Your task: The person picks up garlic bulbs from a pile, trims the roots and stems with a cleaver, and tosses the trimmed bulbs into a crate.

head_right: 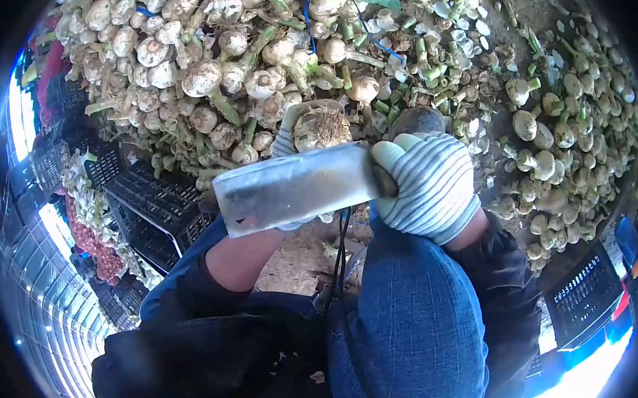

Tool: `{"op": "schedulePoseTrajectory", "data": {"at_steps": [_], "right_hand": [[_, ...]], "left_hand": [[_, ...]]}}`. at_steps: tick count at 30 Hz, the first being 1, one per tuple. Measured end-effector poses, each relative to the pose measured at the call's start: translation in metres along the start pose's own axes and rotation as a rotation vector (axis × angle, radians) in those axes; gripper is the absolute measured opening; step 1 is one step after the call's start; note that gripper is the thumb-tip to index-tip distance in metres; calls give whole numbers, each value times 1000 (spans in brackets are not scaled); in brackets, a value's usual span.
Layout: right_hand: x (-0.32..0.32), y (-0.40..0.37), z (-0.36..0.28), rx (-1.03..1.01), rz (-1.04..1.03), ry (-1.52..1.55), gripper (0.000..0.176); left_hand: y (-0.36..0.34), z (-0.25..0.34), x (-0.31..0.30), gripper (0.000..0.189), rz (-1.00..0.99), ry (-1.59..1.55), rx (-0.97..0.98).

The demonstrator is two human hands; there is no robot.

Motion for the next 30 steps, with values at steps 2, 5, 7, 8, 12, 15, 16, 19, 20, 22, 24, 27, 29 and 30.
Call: {"op": "schedulePoseTrajectory", "data": {"at_steps": [2, 5, 7, 8, 12, 15, 16, 19, 20, 22, 24, 27, 29, 30], "right_hand": [[-1, 0, -3, -36, 9, 12, 14], [2, -1, -3, -62, 44, 9, 15], [-1, -2, -6, -70, 40, -16, 16], [-1, -2, -7, -74, 39, -28, 16], [1, -3, -6, -81, 12, -58, 16], [5, -4, 4, -54, -19, -75, 17], [9, -6, 12, -30, -18, -74, 17], [14, -8, 17, -26, -6, -62, 17], [14, -8, 19, -37, 0, -51, 17], [15, -9, 31, -42, -26, 22, 16], [21, -13, 63, 49, -43, 23, 14], [31, -20, 88, 88, -70, 43, 10], [34, -28, 97, 138, -122, 44, 10], [45, -41, 126, 436, -104, 263, 14]], "left_hand": [[2, -2, 4, 50, -3, -158, -61], [3, -2, 9, 46, -14, -443, -184], [3, -1, 13, 44, -18, -428, -167], [3, 1, 15, 42, -21, -152, -42], [-5, 12, 19, 38, 7, 702, 347], [-5, 1, -4, 38, 120, 380, 207], [-4, -3, -13, 38, 148, 267, 147], [-6, -15, -40, 39, 211, 343, 89], [-6, -26, -49, 39, 277, 413, 75], [-15, -20, -27, 42, 99, 283, -41], [-16, -9, -5, 54, -43, 547, 112], [-14, -7, 3, 64, -51, 1100, 368], [-16, -12, 5, 64, -45, 1073, 411], [-25, -10, 9, 67, 56, 954, 337]]}}
Point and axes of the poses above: each hand's wrist, its own y-axis towards the middle knuckle, its own x-axis out of the palm, z = x × y, the point moved 4 cm from there along y, towards the middle knuckle, and after that the axes turned 11 degrees about x, right-handed, at the moved point
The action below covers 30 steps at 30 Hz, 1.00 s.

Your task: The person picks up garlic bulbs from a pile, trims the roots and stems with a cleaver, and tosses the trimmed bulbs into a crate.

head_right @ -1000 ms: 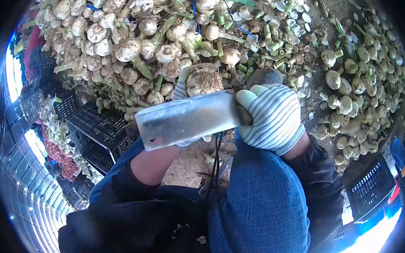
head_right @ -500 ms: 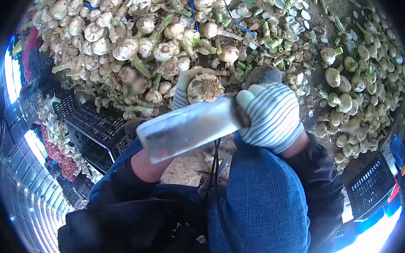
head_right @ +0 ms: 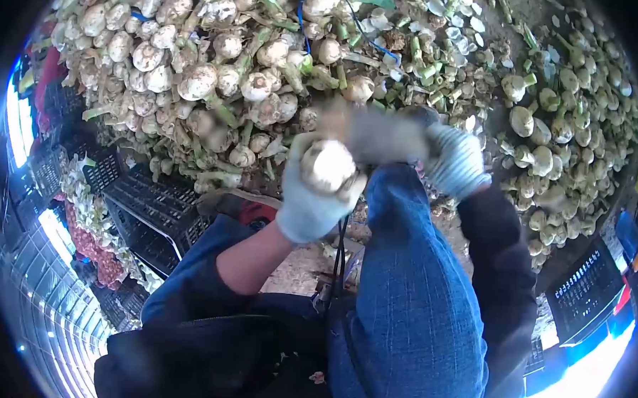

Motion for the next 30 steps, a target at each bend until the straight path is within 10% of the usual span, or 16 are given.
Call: {"op": "schedulePoseTrajectory", "data": {"at_steps": [3, 5, 10, 13, 19, 30], "right_hand": [[-43, -27, 32, 24, 174, -356, 22], [-32, -34, 29, 141, 205, 225, 21], [-4, -38, 9, 131, 218, 308, 13], [2, -33, -35, 92, 85, 367, 13], [3, -14, -92, -175, 30, 368, 18], [12, -6, -88, -141, 10, 388, 17]], "left_hand": [[13, 53, -8, 62, -133, 369, 309], [15, 33, -9, 64, -71, 209, 269], [21, 26, -18, 71, 10, 408, 318], [32, 28, -15, 61, 99, -380, -84], [28, 19, -9, 66, 212, -681, -345], [25, 14, -4, 68, 131, -941, -275]]}}
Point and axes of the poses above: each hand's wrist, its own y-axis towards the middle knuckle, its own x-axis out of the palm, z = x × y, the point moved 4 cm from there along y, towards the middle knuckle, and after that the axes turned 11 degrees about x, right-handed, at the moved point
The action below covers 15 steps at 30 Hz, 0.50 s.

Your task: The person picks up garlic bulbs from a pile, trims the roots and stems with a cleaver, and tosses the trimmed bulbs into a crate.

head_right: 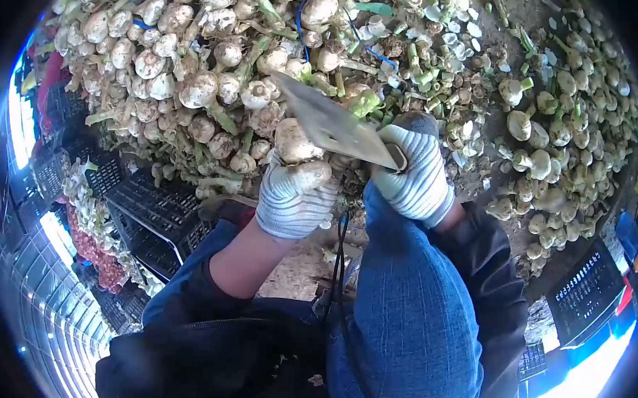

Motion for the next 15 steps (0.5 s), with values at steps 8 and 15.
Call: {"op": "schedulePoseTrajectory", "data": {"at_steps": [8, 15], "right_hand": [[-28, -59, 103, 415, 117, 83, 12], [-24, -54, 150, 594, 285, 387, 14]], "left_hand": [[6, 6, -23, 62, 132, 39, 92], [12, -5, 20, 63, 70, 832, 316]]}}
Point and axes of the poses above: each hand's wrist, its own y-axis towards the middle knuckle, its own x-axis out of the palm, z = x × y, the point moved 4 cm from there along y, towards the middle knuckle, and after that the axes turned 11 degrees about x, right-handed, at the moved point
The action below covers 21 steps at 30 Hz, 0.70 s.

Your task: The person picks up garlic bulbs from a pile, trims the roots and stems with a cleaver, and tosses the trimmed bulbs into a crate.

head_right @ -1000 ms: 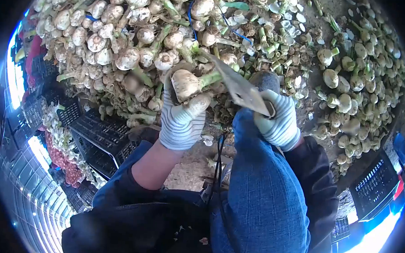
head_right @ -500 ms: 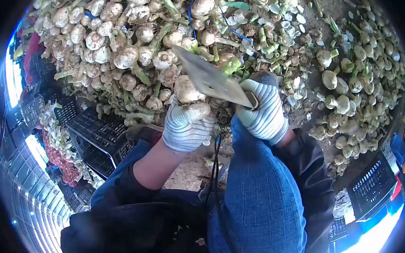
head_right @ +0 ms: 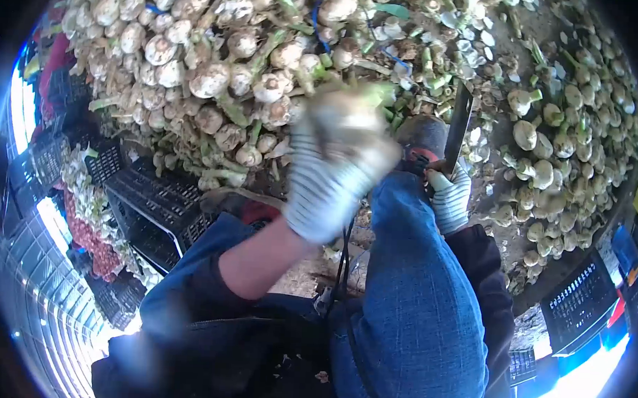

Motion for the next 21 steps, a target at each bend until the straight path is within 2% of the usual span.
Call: {"op": "schedulePoseTrajectory", "data": {"at_steps": [1, 2, 3, 5, 7, 8, 10, 11, 12, 14, 18, 21], "right_hand": [[2, 7, 3, -173, 16, 2, 13], [3, 14, 7, -346, 34, 1, 12], [15, 0, -19, -261, 61, 37, 12], [10, -8, -12, -11, 25, 124, 12], [6, -6, -7, -15, 70, 113, 11], [6, -5, -4, -16, 87, 125, 11], [9, -5, -6, -20, 157, 28, 9], [16, -7, -8, 1, 110, 93, 7], [21, -6, -15, -41, 93, 57, 7], [29, -6, -27, -119, 61, -16, 7], [30, -6, -33, -143, 28, -25, 9], [28, -9, -41, -65, 1, 6, 8]], "left_hand": [[-9, 26, 35, 68, -119, -8, 125], [-10, 9, 46, 69, -165, -242, -18], [-14, -11, 56, 70, -182, -459, -179], [8, -70, 30, 62, -155, -459, -511], [28, -105, -24, 59, -97, 159, -347], [31, -124, -44, 62, -76, 522, -164], [28, -96, -33, 74, -195, 803, -194], [37, -90, -22, 88, -289, 991, -387], [46, -100, -17, 92, -350, 1003, -413], [64, -112, -11, 89, -308, 1095, -445], [64, -108, -10, 78, -326, 935, -325], [36, -136, -22, 73, -211, 237, -33]]}}
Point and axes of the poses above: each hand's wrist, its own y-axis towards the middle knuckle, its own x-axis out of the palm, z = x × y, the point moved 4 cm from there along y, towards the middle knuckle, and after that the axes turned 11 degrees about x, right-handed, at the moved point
